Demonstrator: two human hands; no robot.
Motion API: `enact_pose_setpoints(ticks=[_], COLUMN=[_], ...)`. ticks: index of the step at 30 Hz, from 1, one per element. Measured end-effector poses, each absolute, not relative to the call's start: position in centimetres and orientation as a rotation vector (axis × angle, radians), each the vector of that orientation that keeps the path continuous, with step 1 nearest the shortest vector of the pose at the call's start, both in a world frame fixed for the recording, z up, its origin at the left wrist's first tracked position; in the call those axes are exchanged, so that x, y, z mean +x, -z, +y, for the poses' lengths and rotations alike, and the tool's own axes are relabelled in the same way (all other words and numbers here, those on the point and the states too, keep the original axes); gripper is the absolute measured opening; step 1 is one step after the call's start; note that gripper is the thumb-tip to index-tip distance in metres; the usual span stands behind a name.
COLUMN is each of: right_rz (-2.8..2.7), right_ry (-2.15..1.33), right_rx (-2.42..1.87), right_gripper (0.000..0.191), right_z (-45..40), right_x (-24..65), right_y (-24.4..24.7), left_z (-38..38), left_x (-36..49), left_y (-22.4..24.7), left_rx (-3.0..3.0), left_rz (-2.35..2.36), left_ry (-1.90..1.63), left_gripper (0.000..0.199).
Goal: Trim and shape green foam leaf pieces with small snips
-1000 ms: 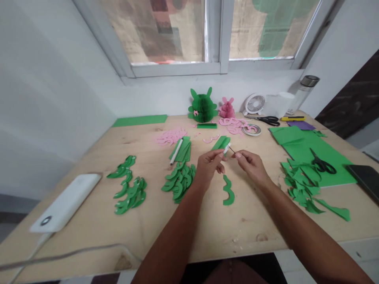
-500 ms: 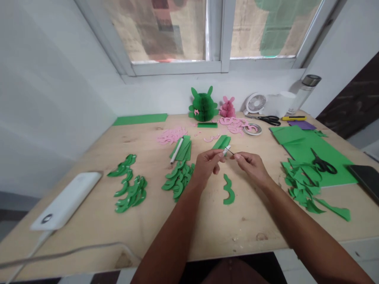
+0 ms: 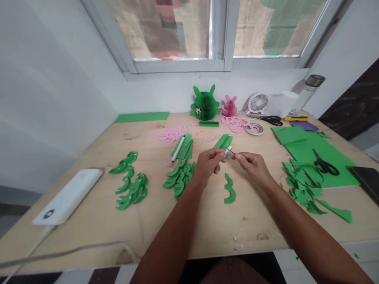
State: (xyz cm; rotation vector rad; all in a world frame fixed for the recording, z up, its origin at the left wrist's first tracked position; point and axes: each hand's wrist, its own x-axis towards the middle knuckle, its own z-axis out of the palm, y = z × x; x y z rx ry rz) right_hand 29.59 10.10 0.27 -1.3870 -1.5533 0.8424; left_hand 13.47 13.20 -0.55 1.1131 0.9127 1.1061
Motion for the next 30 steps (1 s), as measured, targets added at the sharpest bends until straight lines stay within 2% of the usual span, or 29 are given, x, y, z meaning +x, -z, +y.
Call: enact_pose_setpoints(ticks=[30], right_rz=[-1.604], right_ry=[-0.664], right_rx=[-1.428], right_gripper=[0.042], right_z=[10.35], right_x=[29.65], right_y=[0.37], left_z=[13.16], left_x=[13.42], left_y=[0.32], left_rx=[1.105], left_rz=[0.918], left_ry=[-1.093], left_gripper=[0.024])
